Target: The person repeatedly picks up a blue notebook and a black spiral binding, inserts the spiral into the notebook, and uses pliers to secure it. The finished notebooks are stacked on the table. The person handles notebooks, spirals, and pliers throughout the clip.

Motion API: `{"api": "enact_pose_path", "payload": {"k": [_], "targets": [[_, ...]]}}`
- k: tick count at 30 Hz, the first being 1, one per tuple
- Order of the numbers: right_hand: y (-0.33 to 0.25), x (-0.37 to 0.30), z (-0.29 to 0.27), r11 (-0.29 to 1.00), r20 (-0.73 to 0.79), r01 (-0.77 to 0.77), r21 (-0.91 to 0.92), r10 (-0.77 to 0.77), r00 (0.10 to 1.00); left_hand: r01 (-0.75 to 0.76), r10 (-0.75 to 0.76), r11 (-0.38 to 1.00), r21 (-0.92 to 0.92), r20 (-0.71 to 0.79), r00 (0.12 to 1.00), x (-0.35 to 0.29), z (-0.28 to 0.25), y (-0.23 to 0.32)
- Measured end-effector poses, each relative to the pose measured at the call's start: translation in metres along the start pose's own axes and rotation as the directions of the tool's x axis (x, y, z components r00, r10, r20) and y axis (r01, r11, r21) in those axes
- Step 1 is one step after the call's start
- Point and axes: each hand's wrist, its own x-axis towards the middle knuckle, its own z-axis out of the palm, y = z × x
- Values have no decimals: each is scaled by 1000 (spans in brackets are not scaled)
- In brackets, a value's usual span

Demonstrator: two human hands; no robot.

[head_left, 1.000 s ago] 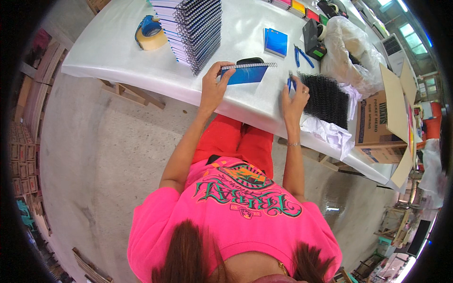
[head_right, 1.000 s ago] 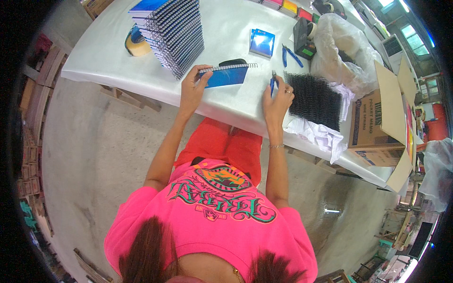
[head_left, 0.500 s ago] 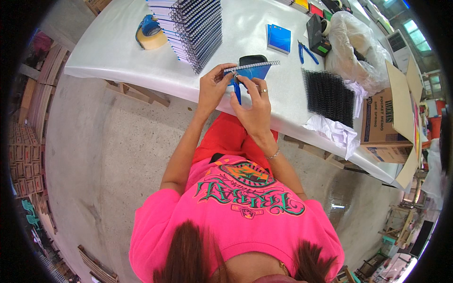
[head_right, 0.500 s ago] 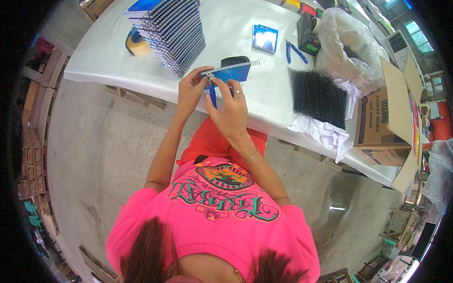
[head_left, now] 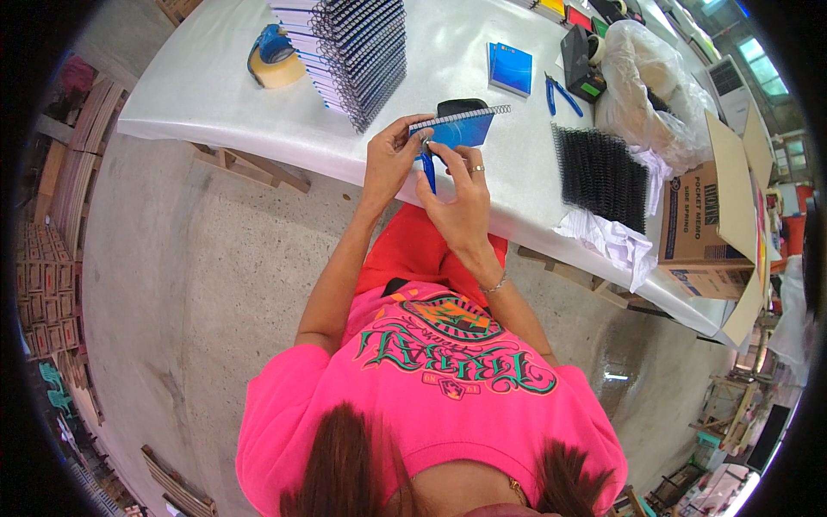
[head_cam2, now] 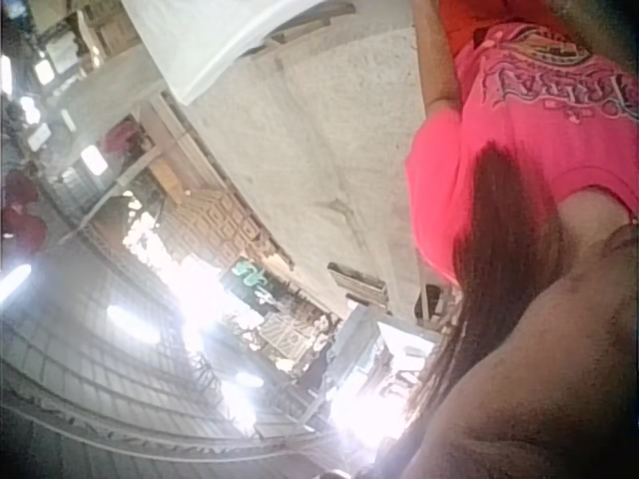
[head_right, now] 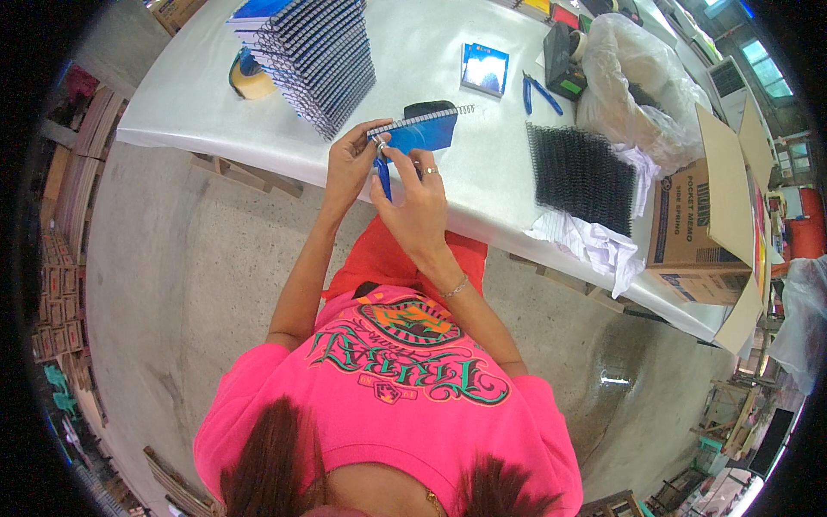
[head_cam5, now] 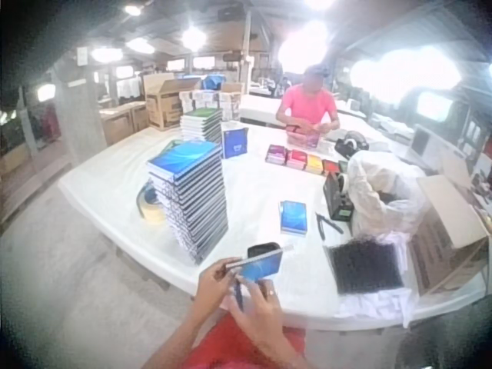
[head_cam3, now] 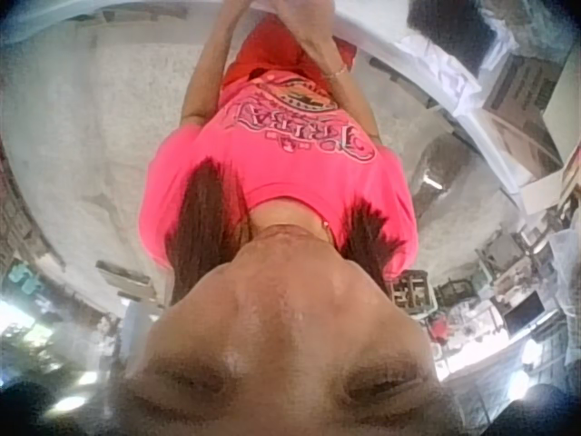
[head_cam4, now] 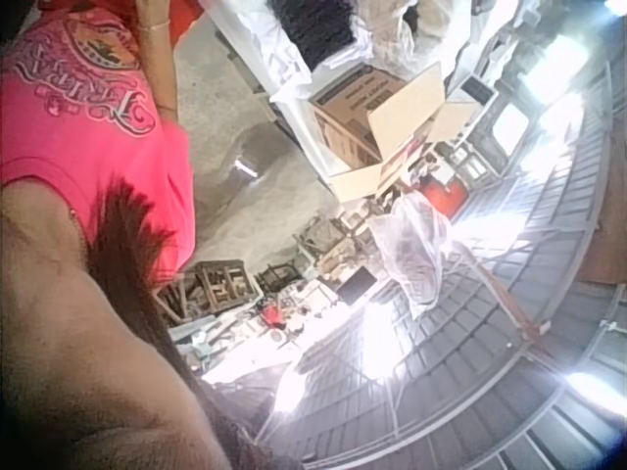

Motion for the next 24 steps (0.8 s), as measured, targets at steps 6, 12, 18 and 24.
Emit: {"api": "enact_pose_path", "payload": {"k": [6, 12, 18, 24], "targets": [[-1, -3, 5, 1000, 33, -13, 28, 12, 999, -19, 19, 1000, 20, 2, 1000, -2, -1, -3], [3, -6, 11, 1000, -14, 22, -11, -23, 1000, 17, -18, 996, 84, 9, 1000, -5, -1, 2], [1, -7, 11, 1000, -14, 13, 7, -13, 1000, -93, 97, 991, 97, -34, 995, -5, 1, -6], [5, -1, 0, 856, 250, -326, 402, 239, 938, -103, 130, 955, 279, -81, 988, -12, 5, 1]]}}
